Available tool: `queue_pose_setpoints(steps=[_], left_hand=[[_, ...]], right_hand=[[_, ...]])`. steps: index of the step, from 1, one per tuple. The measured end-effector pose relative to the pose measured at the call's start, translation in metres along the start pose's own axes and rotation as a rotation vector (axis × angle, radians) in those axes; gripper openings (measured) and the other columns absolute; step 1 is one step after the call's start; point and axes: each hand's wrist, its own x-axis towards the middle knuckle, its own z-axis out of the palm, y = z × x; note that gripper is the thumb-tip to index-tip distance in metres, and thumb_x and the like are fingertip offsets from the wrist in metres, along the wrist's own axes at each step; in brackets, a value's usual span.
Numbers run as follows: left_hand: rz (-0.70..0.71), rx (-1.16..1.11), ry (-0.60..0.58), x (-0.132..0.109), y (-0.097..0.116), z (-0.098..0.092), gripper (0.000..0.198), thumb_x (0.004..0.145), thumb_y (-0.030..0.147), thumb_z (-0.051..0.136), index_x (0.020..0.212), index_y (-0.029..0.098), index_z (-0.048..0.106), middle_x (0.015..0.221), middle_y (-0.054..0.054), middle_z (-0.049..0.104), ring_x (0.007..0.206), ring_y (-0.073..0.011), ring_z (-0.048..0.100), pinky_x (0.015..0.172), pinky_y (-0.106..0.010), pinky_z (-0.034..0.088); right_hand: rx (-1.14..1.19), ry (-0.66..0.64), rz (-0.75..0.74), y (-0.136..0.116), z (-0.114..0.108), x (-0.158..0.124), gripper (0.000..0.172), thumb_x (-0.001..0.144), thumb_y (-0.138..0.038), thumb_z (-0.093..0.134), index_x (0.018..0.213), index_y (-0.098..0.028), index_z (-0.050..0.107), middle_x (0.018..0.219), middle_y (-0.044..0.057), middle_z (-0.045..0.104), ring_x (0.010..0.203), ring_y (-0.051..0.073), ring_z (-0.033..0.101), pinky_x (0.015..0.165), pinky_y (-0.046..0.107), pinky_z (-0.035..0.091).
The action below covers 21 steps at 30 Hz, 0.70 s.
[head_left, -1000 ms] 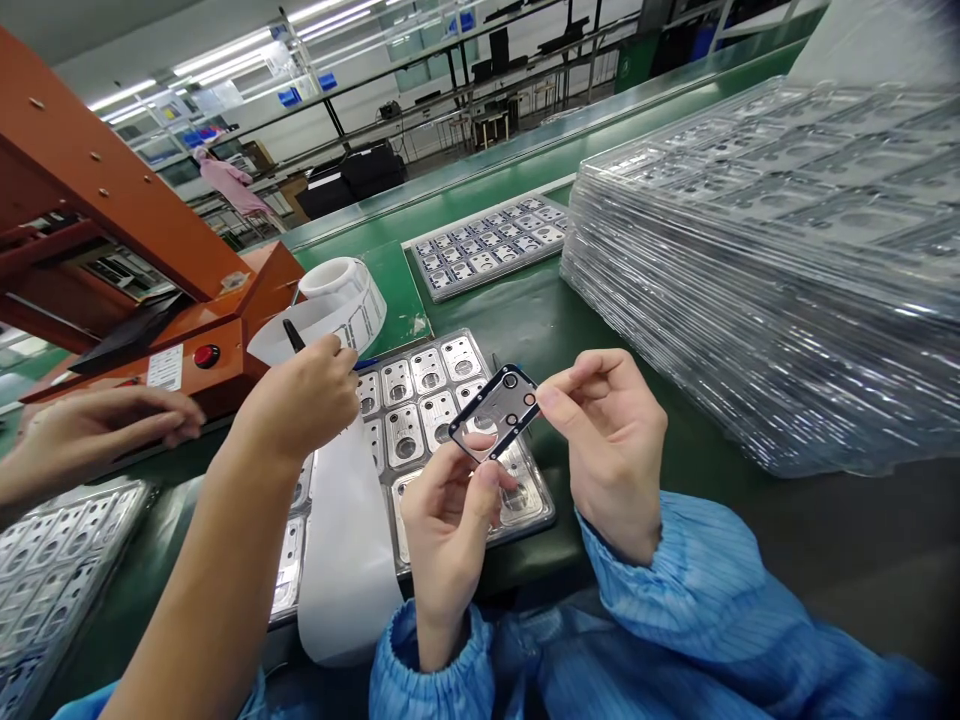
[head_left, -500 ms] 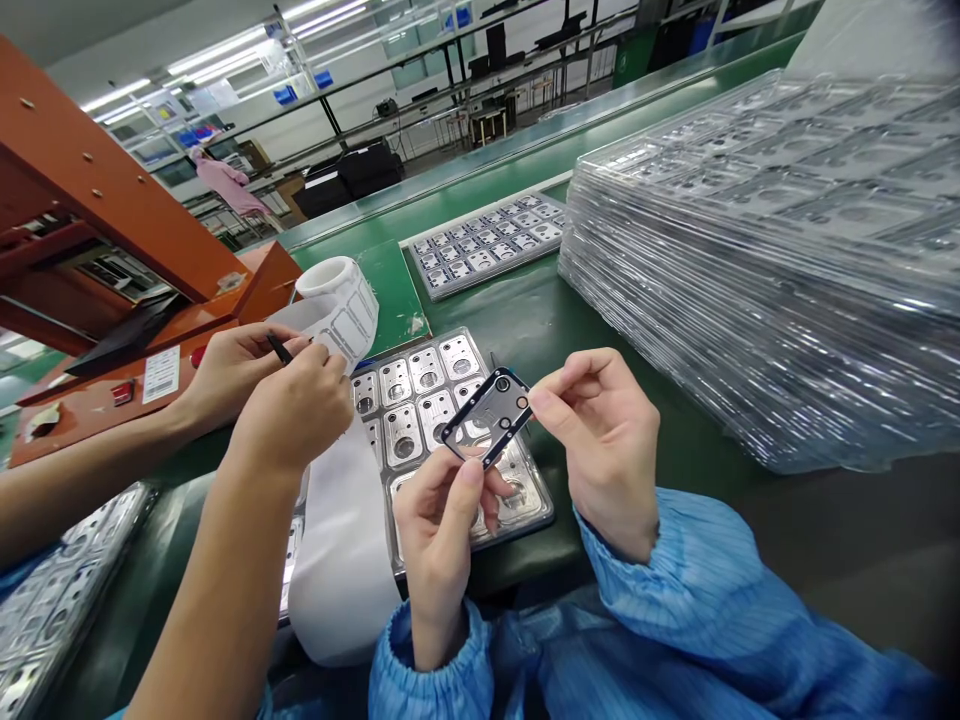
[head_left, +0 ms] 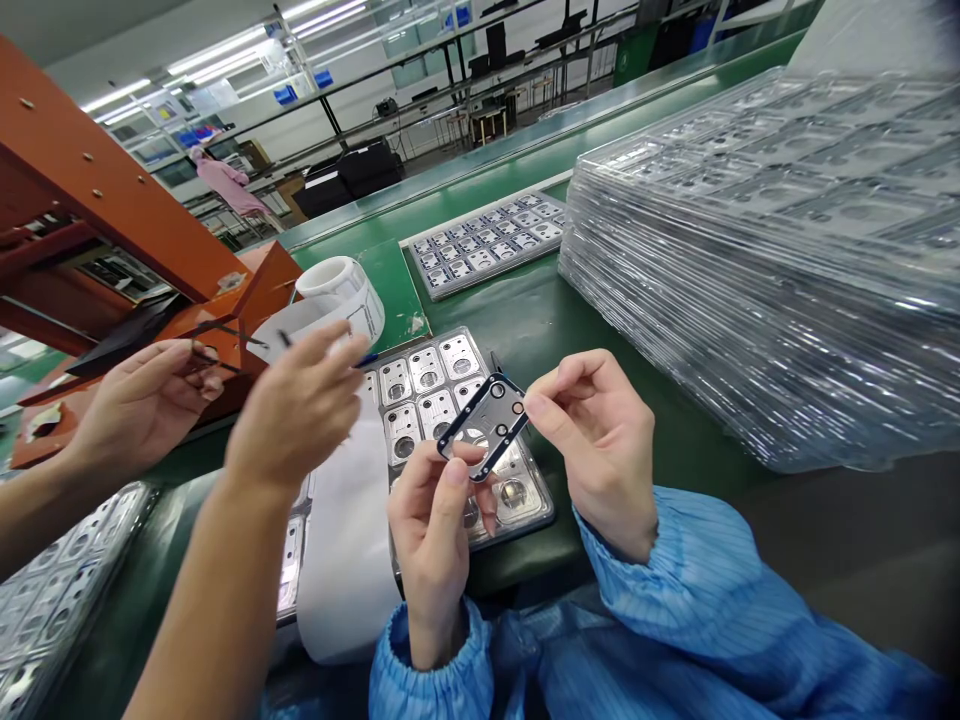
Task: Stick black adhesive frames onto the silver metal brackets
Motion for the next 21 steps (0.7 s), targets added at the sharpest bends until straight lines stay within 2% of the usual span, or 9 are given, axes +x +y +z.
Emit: queue_pose_setpoints(steps=[4, 8, 14, 18, 21], left_hand=[[0.005, 0.015, 0.030, -0.0009, 0.0008, 0.0004, 0.013, 0.083, 0.027, 0.059, 0.080, 0.021, 0.069, 0.058, 0.002, 0.054, 0.045, -0.0068, 0.051, 0.040, -0.015, 0.041], [-0.019, -0.008, 0.051, 0.0004, 0.0020, -0.0003, 0.013, 0.080, 0.028, 0.062, 0.076, 0.019, 0.070, 0.060, 0.001, 0.059, 0.042, -0.0068, 0.051, 0.036, -0.015, 0.041], [-0.078, -0.055, 0.091, 0.0035, 0.0035, 0.0001, 0.014, 0.074, 0.028, 0.066, 0.067, 0.017, 0.071, 0.050, 0.001, 0.059, 0.034, -0.0042, 0.046, 0.030, -0.010, 0.034], [-0.060, -0.066, 0.102, 0.0025, 0.0026, 0.0023, 0.016, 0.078, 0.030, 0.063, 0.072, 0.018, 0.070, 0.054, 0.001, 0.062, 0.034, -0.0057, 0.049, 0.030, -0.012, 0.038], [-0.064, -0.112, 0.046, 0.0025, 0.0022, 0.0030, 0.026, 0.081, 0.040, 0.057, 0.076, 0.018, 0.071, 0.053, 0.000, 0.062, 0.035, -0.0090, 0.052, 0.029, -0.015, 0.040]], right_hand=[[-0.010, -0.002, 0.004, -0.0020, 0.0000, -0.0008, 0.015, 0.082, -0.010, 0.060, 0.082, -0.018, 0.048, 0.072, -0.003, 0.054, 0.066, 0.009, 0.053, 0.064, 0.018, 0.046], [-0.005, -0.014, 0.020, -0.0024, 0.0003, -0.0016, 0.015, 0.082, -0.010, 0.060, 0.082, -0.018, 0.048, 0.072, -0.002, 0.053, 0.067, 0.010, 0.053, 0.066, 0.021, 0.046], [-0.016, -0.038, -0.003, -0.0014, 0.0014, -0.0029, 0.015, 0.081, -0.009, 0.060, 0.083, -0.019, 0.048, 0.074, -0.002, 0.052, 0.068, 0.010, 0.053, 0.065, 0.022, 0.045], [-0.044, -0.029, -0.013, -0.0021, 0.0017, -0.0031, 0.016, 0.081, -0.009, 0.060, 0.083, -0.019, 0.048, 0.074, -0.001, 0.051, 0.067, 0.011, 0.053, 0.063, 0.022, 0.044], [-0.053, -0.021, -0.021, -0.0028, 0.0016, -0.0027, 0.015, 0.081, -0.009, 0.060, 0.082, -0.019, 0.048, 0.073, -0.002, 0.052, 0.066, 0.010, 0.053, 0.063, 0.022, 0.044]])
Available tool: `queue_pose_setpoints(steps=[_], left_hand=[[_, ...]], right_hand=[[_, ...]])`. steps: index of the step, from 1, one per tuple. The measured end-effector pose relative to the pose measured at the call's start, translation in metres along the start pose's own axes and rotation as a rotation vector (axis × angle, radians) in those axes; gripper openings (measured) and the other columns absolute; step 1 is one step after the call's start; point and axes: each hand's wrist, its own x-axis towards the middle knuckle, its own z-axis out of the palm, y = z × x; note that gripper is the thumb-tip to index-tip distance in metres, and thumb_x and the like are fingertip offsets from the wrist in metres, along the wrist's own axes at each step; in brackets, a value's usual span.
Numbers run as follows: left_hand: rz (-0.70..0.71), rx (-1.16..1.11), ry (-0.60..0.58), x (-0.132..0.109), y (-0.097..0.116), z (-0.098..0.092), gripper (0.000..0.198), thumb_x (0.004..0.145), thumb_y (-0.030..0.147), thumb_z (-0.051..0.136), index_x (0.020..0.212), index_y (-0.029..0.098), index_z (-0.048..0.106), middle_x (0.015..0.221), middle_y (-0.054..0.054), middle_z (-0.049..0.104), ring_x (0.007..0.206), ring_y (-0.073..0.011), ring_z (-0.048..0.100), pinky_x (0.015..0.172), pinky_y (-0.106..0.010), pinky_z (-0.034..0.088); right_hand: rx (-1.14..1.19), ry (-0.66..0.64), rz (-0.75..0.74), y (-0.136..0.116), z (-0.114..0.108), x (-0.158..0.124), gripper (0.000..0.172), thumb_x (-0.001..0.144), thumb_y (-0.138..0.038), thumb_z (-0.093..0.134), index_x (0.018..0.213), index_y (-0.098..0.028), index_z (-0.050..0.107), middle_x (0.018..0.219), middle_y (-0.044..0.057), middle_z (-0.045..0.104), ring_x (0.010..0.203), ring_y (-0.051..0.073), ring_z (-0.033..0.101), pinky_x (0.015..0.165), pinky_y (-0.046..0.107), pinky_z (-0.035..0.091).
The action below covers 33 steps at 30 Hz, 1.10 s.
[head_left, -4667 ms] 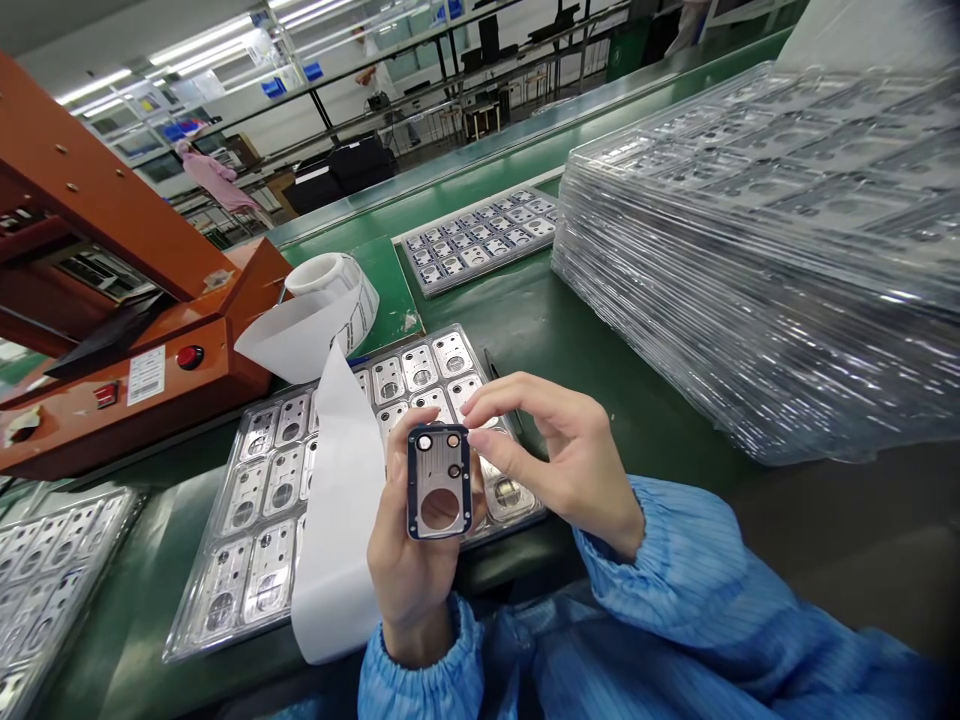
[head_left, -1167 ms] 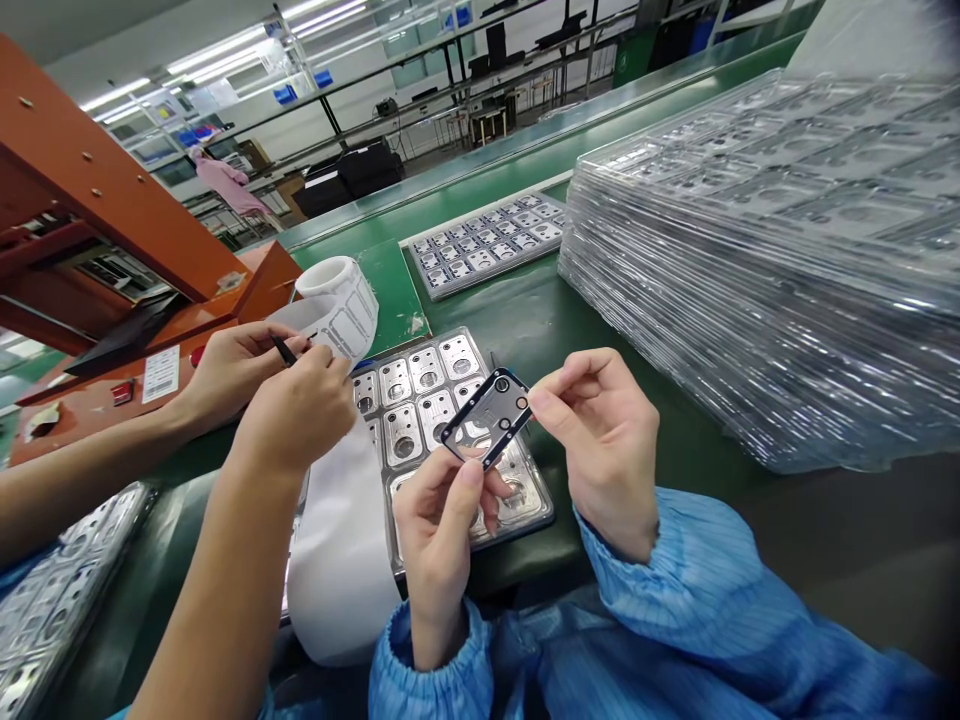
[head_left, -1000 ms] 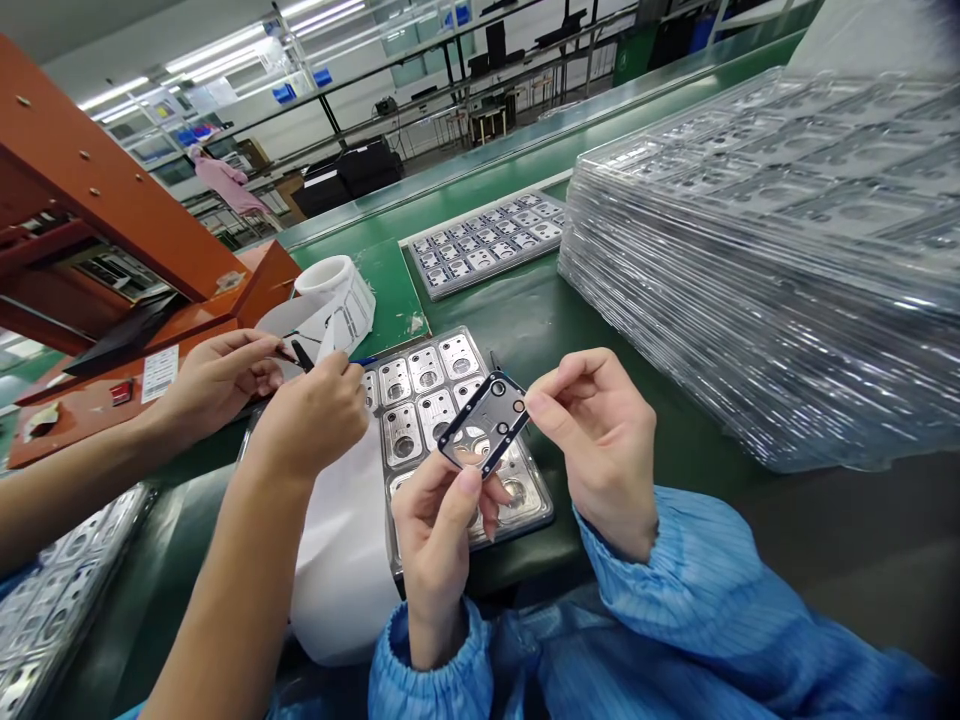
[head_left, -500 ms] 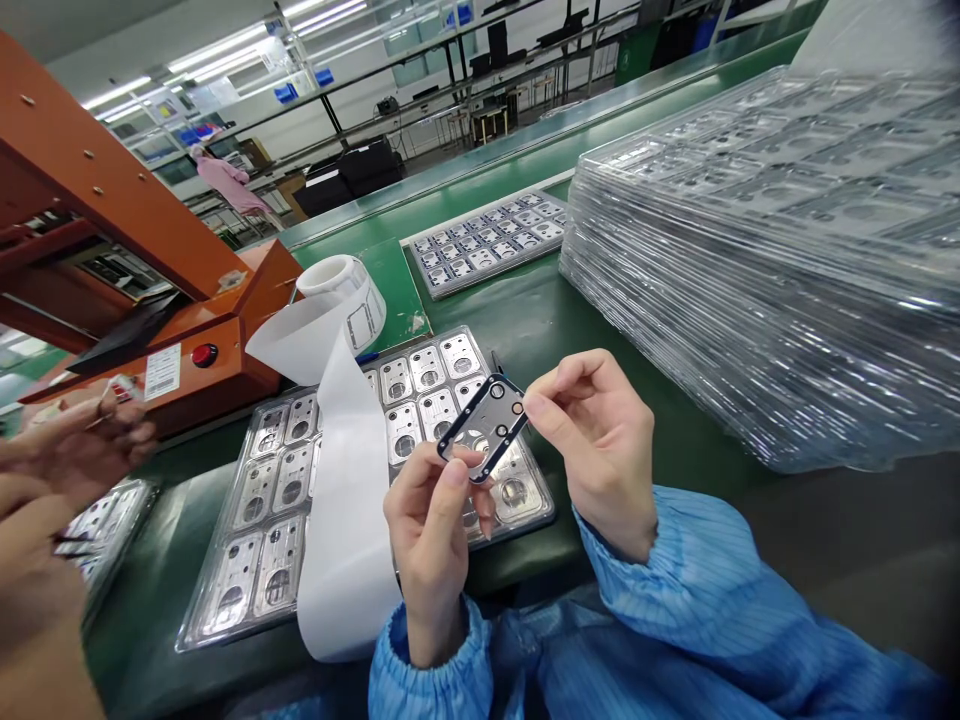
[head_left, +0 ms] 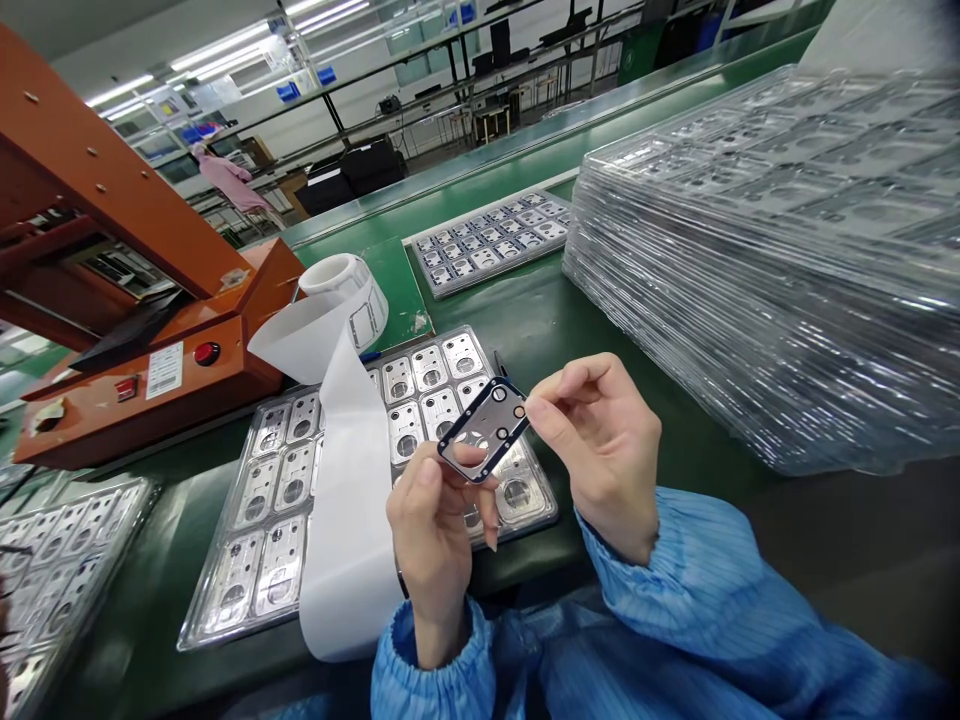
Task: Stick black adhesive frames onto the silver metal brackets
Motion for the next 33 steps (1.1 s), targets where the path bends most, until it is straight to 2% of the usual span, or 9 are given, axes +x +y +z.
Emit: queue_pose_setpoints(steps=[3, 5, 8, 13, 17, 22, 28, 30, 33], left_hand=[[-0.005, -0.036, -0.045, 0.001, 0.000, -0.001, 0.031, 0.080, 0.043, 0.055, 0.076, 0.017, 0.071, 0.050, -0.001, 0.060, 0.035, -0.0101, 0.053, 0.029, -0.016, 0.040], [-0.004, -0.023, -0.033, 0.001, 0.000, -0.001, 0.030, 0.080, 0.042, 0.056, 0.075, 0.017, 0.071, 0.052, -0.001, 0.062, 0.034, -0.0101, 0.053, 0.028, -0.016, 0.040], [0.004, 0.036, 0.008, 0.000, -0.001, -0.001, 0.031, 0.081, 0.042, 0.055, 0.074, 0.018, 0.071, 0.054, -0.002, 0.063, 0.034, -0.0101, 0.052, 0.027, -0.016, 0.038], [0.090, 0.265, 0.127, -0.003, -0.002, 0.003, 0.024, 0.084, 0.036, 0.055, 0.071, 0.020, 0.069, 0.051, 0.001, 0.059, 0.030, -0.0077, 0.047, 0.027, -0.016, 0.035], [0.112, 0.289, 0.101, -0.005, -0.002, 0.006, 0.023, 0.086, 0.033, 0.052, 0.074, 0.021, 0.068, 0.051, 0.000, 0.063, 0.029, -0.0106, 0.050, 0.025, -0.018, 0.035], [0.057, 0.197, 0.027, -0.005, -0.001, 0.002, 0.026, 0.085, 0.029, 0.048, 0.075, 0.025, 0.072, 0.054, -0.002, 0.068, 0.032, -0.0140, 0.056, 0.025, -0.019, 0.038], [0.017, 0.123, -0.096, -0.001, -0.001, -0.007, 0.033, 0.082, 0.038, 0.045, 0.081, 0.027, 0.076, 0.059, -0.005, 0.070, 0.037, -0.0179, 0.060, 0.026, -0.023, 0.041], [0.019, 0.144, -0.086, -0.001, -0.001, -0.007, 0.030, 0.081, 0.038, 0.048, 0.080, 0.027, 0.076, 0.058, -0.004, 0.070, 0.037, -0.0176, 0.059, 0.027, -0.023, 0.041], [0.046, 0.200, 0.001, -0.002, -0.001, -0.003, 0.026, 0.081, 0.035, 0.050, 0.074, 0.026, 0.074, 0.055, -0.003, 0.067, 0.034, -0.0162, 0.056, 0.026, -0.022, 0.039]], right_hand=[[-0.004, 0.007, -0.006, 0.000, -0.001, 0.000, 0.016, 0.081, -0.009, 0.060, 0.081, -0.019, 0.048, 0.073, -0.002, 0.051, 0.066, 0.010, 0.052, 0.063, 0.022, 0.045], [-0.003, 0.010, 0.000, 0.000, -0.001, 0.000, 0.016, 0.080, -0.009, 0.061, 0.081, -0.019, 0.048, 0.072, -0.002, 0.051, 0.066, 0.011, 0.052, 0.063, 0.023, 0.045], [-0.011, 0.014, -0.001, 0.001, -0.001, 0.000, 0.016, 0.080, -0.010, 0.061, 0.081, -0.019, 0.048, 0.072, -0.002, 0.051, 0.066, 0.011, 0.053, 0.064, 0.024, 0.046], [-0.030, 0.015, -0.011, 0.001, -0.002, 0.001, 0.016, 0.081, -0.010, 0.061, 0.081, -0.019, 0.048, 0.073, -0.002, 0.051, 0.066, 0.012, 0.052, 0.063, 0.025, 0.046], [-0.047, 0.019, -0.022, 0.000, -0.003, -0.001, 0.016, 0.081, -0.010, 0.061, 0.081, -0.019, 0.048, 0.073, -0.001, 0.051, 0.067, 0.012, 0.053, 0.063, 0.025, 0.045], [-0.051, 0.020, -0.017, 0.000, -0.003, -0.001, 0.016, 0.081, -0.009, 0.061, 0.081, -0.019, 0.048, 0.073, -0.002, 0.051, 0.066, 0.012, 0.052, 0.063, 0.025, 0.045], [-0.040, 0.022, -0.015, 0.002, -0.004, 0.000, 0.016, 0.080, -0.010, 0.061, 0.080, -0.019, 0.048, 0.072, -0.002, 0.052, 0.066, 0.011, 0.052, 0.063, 0.025, 0.045], [-0.044, 0.020, -0.016, 0.002, -0.004, 0.000, 0.016, 0.080, -0.009, 0.061, 0.081, -0.019, 0.048, 0.072, -0.002, 0.051, 0.066, 0.012, 0.052, 0.062, 0.025, 0.045], [-0.058, 0.021, -0.013, 0.001, -0.005, 0.000, 0.016, 0.080, -0.010, 0.061, 0.080, -0.020, 0.048, 0.072, -0.002, 0.051, 0.066, 0.012, 0.052, 0.062, 0.026, 0.045]])
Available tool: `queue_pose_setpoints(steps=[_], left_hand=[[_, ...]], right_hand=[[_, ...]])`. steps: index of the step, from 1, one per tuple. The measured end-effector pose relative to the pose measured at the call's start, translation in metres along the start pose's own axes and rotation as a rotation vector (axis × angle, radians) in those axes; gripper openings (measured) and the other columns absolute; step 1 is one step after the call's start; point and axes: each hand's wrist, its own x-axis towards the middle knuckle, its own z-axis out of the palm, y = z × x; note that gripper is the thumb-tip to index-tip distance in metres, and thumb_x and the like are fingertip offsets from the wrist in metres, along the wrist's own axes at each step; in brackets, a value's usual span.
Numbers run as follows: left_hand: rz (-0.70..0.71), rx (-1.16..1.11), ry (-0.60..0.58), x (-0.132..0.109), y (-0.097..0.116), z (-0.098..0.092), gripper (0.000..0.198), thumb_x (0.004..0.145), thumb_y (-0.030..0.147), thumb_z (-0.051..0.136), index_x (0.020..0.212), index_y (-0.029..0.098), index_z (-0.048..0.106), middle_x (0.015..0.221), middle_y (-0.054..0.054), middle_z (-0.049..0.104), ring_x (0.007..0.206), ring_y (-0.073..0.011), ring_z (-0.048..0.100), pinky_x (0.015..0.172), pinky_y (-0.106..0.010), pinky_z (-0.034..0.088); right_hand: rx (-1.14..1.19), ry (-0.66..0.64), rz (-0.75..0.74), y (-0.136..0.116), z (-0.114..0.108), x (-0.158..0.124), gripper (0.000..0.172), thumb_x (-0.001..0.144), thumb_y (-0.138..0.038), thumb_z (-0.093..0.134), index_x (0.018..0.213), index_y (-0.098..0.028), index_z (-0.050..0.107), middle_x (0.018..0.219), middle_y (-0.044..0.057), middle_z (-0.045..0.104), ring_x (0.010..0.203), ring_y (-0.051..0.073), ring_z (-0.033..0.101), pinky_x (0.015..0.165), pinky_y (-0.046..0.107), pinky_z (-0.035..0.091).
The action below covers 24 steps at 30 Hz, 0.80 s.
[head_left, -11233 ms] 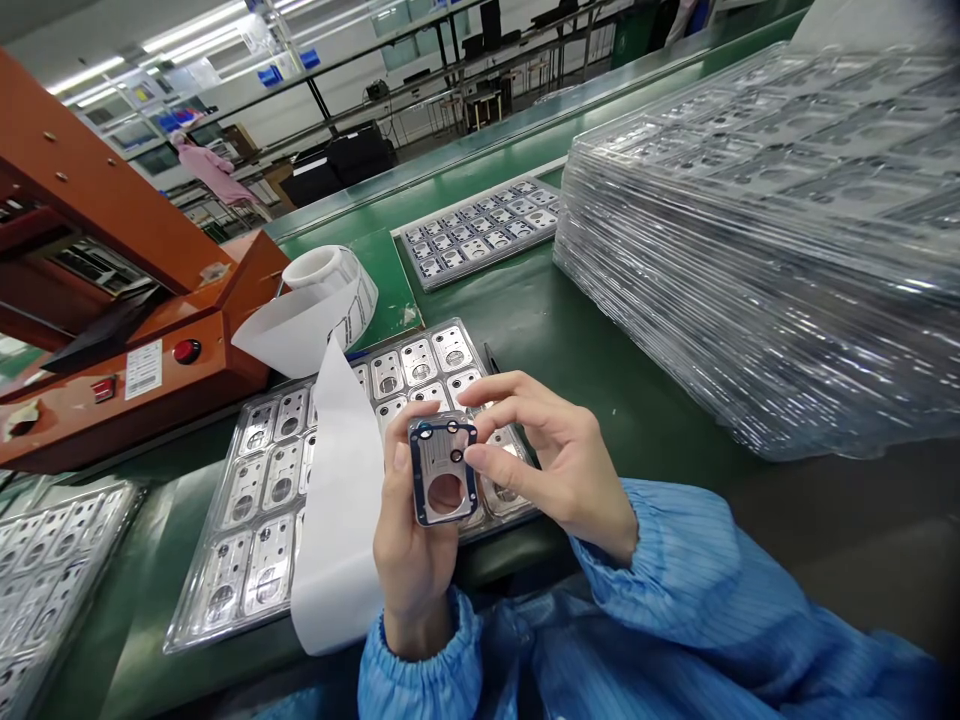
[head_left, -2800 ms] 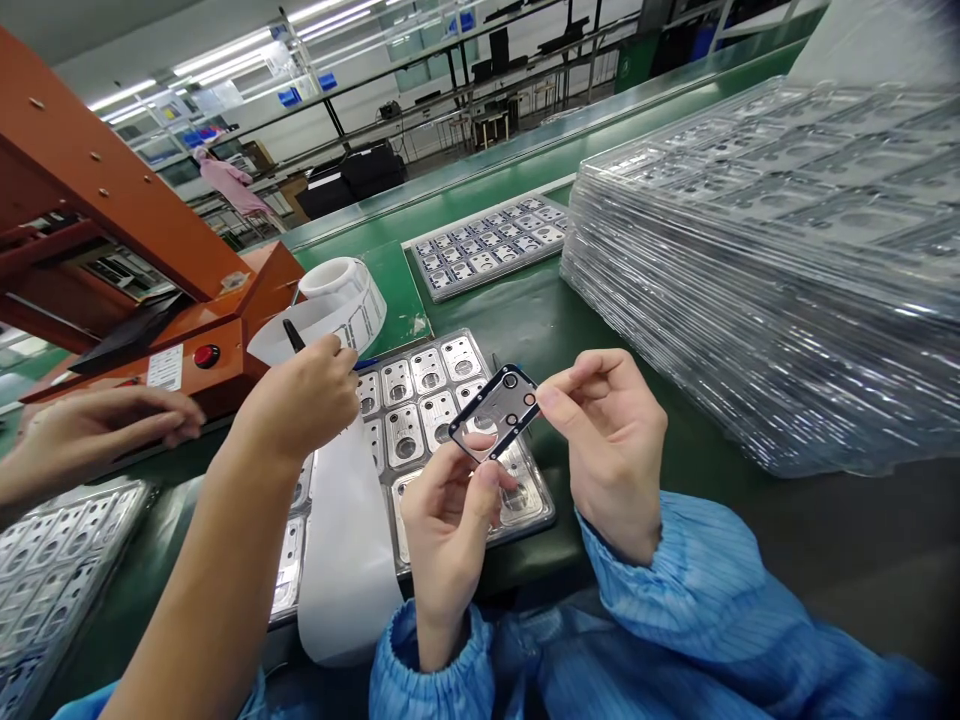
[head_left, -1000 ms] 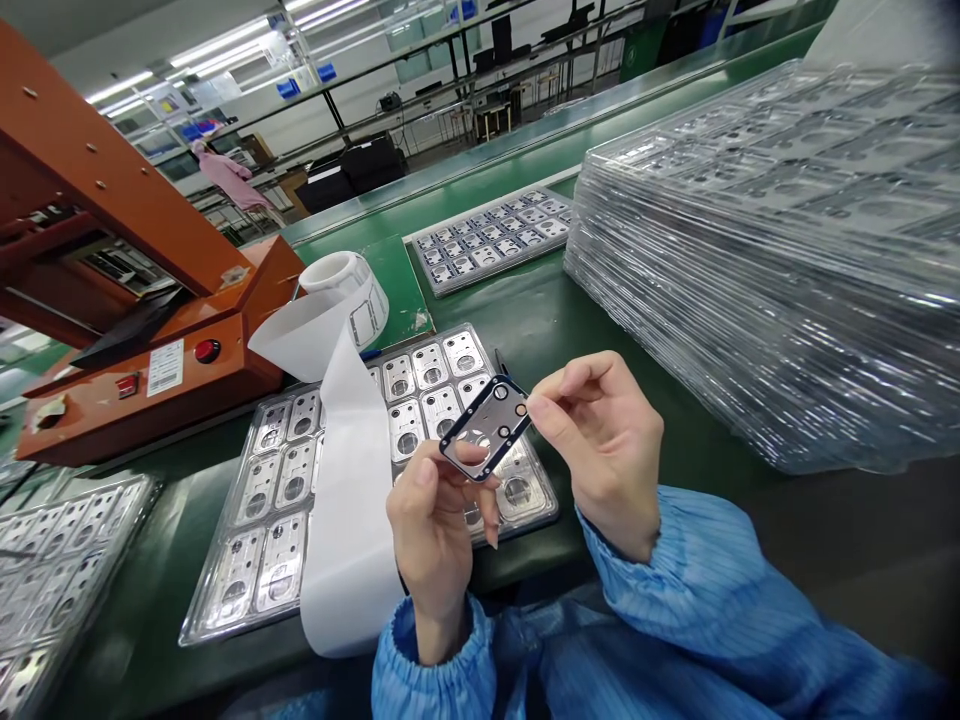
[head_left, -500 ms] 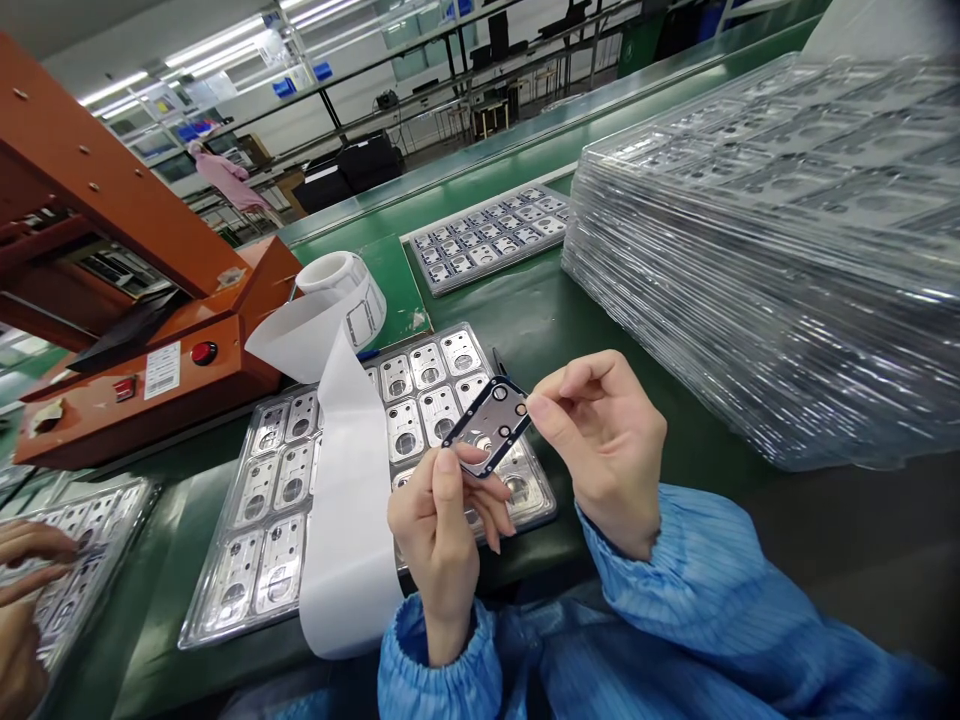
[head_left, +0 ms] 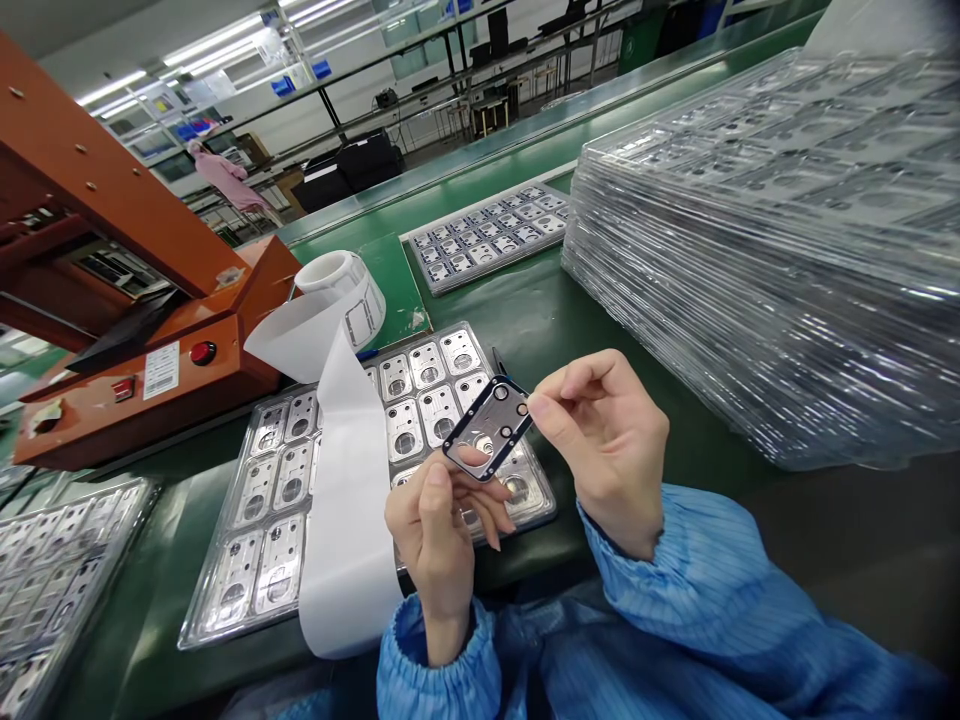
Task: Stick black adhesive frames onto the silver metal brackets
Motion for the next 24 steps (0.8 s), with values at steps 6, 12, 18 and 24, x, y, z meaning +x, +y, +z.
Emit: queue_pose_setpoints(steps=[6, 12, 18, 24], left_hand=[[0.039, 0.077, 0.071, -0.002, 0.000, 0.008, 0.024, 0.082, 0.032, 0.053, 0.069, 0.021, 0.069, 0.050, -0.002, 0.064, 0.030, -0.0142, 0.052, 0.024, -0.021, 0.035], [0.064, 0.120, 0.110, -0.003, -0.002, 0.011, 0.025, 0.086, 0.032, 0.052, 0.070, 0.016, 0.064, 0.048, 0.000, 0.061, 0.030, -0.0106, 0.051, 0.025, -0.017, 0.035], [0.049, 0.158, 0.130, -0.003, -0.002, 0.012, 0.026, 0.087, 0.030, 0.049, 0.070, 0.016, 0.061, 0.046, 0.001, 0.060, 0.028, -0.0100, 0.050, 0.024, -0.016, 0.034], [0.070, 0.155, 0.134, -0.003, -0.002, 0.012, 0.026, 0.088, 0.031, 0.049, 0.069, 0.016, 0.061, 0.047, 0.002, 0.060, 0.029, -0.0088, 0.049, 0.025, -0.015, 0.034]], right_hand=[[-0.030, -0.007, -0.049, -0.001, -0.003, 0.003, 0.017, 0.081, -0.009, 0.061, 0.080, -0.020, 0.049, 0.073, -0.001, 0.051, 0.067, 0.014, 0.053, 0.063, 0.028, 0.046], [-0.048, -0.011, -0.068, -0.002, -0.003, 0.002, 0.016, 0.081, -0.011, 0.061, 0.080, -0.021, 0.048, 0.072, -0.001, 0.050, 0.066, 0.014, 0.054, 0.063, 0.031, 0.047], [-0.043, -0.033, -0.105, -0.002, -0.003, 0.001, 0.018, 0.082, -0.012, 0.062, 0.079, -0.022, 0.047, 0.070, -0.001, 0.053, 0.064, 0.015, 0.054, 0.061, 0.032, 0.046], [-0.028, -0.029, -0.108, -0.001, -0.003, 0.000, 0.018, 0.082, -0.009, 0.060, 0.079, -0.022, 0.048, 0.070, -0.001, 0.052, 0.065, 0.015, 0.054, 0.062, 0.032, 0.045]])
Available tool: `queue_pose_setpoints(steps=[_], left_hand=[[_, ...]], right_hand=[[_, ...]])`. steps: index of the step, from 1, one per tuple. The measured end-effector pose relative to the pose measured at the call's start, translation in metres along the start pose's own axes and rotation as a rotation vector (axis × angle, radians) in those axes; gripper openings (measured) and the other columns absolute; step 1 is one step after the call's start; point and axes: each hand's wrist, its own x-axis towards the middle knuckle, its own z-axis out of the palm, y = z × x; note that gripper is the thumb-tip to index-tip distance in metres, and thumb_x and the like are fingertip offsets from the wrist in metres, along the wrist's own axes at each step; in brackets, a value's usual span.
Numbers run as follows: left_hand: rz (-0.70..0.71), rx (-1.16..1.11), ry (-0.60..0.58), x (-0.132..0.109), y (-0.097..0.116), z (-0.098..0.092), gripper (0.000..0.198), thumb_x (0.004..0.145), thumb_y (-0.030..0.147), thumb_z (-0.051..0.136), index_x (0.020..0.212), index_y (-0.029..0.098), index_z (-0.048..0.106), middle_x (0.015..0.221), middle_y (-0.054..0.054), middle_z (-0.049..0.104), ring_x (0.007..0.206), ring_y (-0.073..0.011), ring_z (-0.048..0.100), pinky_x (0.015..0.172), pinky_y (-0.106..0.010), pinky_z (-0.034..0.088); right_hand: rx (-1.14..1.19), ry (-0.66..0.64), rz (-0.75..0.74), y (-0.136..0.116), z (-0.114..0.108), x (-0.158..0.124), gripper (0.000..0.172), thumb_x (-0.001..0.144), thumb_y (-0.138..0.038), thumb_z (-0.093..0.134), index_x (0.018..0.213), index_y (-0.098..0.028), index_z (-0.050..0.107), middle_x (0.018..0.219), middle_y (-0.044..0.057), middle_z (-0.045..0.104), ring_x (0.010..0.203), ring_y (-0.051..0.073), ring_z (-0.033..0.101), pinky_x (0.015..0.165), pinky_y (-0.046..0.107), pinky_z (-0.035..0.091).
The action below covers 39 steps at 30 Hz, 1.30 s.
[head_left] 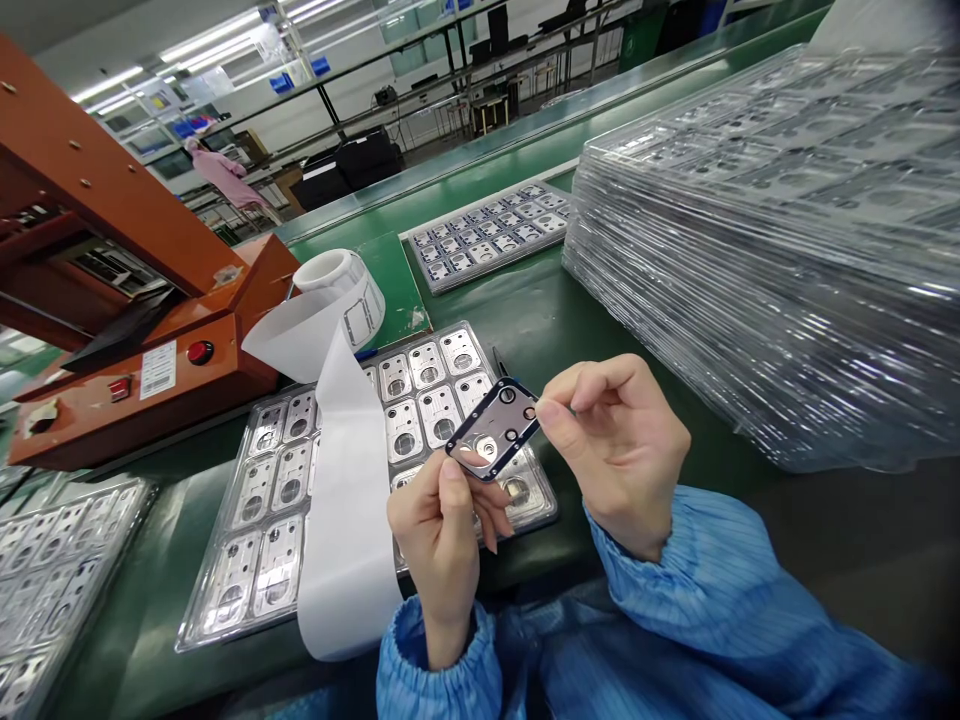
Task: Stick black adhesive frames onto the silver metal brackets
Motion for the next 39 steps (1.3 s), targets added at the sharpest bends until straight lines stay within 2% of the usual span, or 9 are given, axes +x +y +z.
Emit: queue_pose_setpoints(steps=[11, 17, 23, 30, 39], left_hand=[[0.009, -0.024, -0.047, -0.002, -0.005, -0.005, 0.022, 0.088, 0.029, 0.050, 0.075, 0.018, 0.064, 0.050, 0.004, 0.061, 0.031, -0.0076, 0.050, 0.027, -0.014, 0.035], [-0.039, 0.001, -0.116, -0.002, -0.005, -0.005, 0.025, 0.089, 0.034, 0.048, 0.077, 0.016, 0.062, 0.051, 0.002, 0.061, 0.032, -0.0065, 0.051, 0.029, -0.012, 0.035], [-0.073, 0.014, -0.135, -0.003, -0.007, -0.004, 0.026, 0.089, 0.033, 0.047, 0.076, 0.014, 0.059, 0.051, 0.002, 0.059, 0.033, -0.0041, 0.050, 0.033, -0.010, 0.035], [-0.103, -0.047, -0.161, 0.001, -0.011, -0.005, 0.027, 0.089, 0.035, 0.046, 0.079, 0.014, 0.057, 0.052, 0.001, 0.059, 0.033, -0.0049, 0.050, 0.030, -0.010, 0.032], [-0.116, -0.046, -0.173, 0.002, -0.009, -0.006, 0.028, 0.090, 0.036, 0.045, 0.083, 0.013, 0.060, 0.056, 0.000, 0.061, 0.037, -0.0067, 0.053, 0.032, -0.012, 0.034]], right_hand=[[-0.013, 0.007, 0.001, 0.002, 0.000, 0.000, 0.018, 0.082, -0.009, 0.060, 0.079, -0.022, 0.048, 0.071, -0.001, 0.053, 0.067, 0.015, 0.054, 0.064, 0.032, 0.045], [-0.055, 0.053, -0.013, 0.000, -0.001, -0.003, 0.017, 0.080, -0.007, 0.062, 0.079, -0.019, 0.050, 0.072, 0.000, 0.053, 0.067, 0.014, 0.055, 0.063, 0.028, 0.046], [-0.041, 0.054, -0.052, 0.002, -0.001, -0.002, 0.017, 0.080, -0.008, 0.064, 0.079, -0.018, 0.050, 0.071, 0.000, 0.056, 0.067, 0.013, 0.056, 0.060, 0.025, 0.046], [-0.058, 0.064, -0.059, 0.004, 0.002, -0.003, 0.017, 0.080, -0.011, 0.065, 0.080, -0.019, 0.050, 0.071, 0.000, 0.056, 0.066, 0.014, 0.056, 0.060, 0.026, 0.046], [-0.077, 0.089, 0.004, 0.005, 0.002, -0.002, 0.015, 0.082, -0.011, 0.062, 0.079, -0.020, 0.050, 0.072, 0.000, 0.054, 0.066, 0.013, 0.055, 0.063, 0.025, 0.047]])
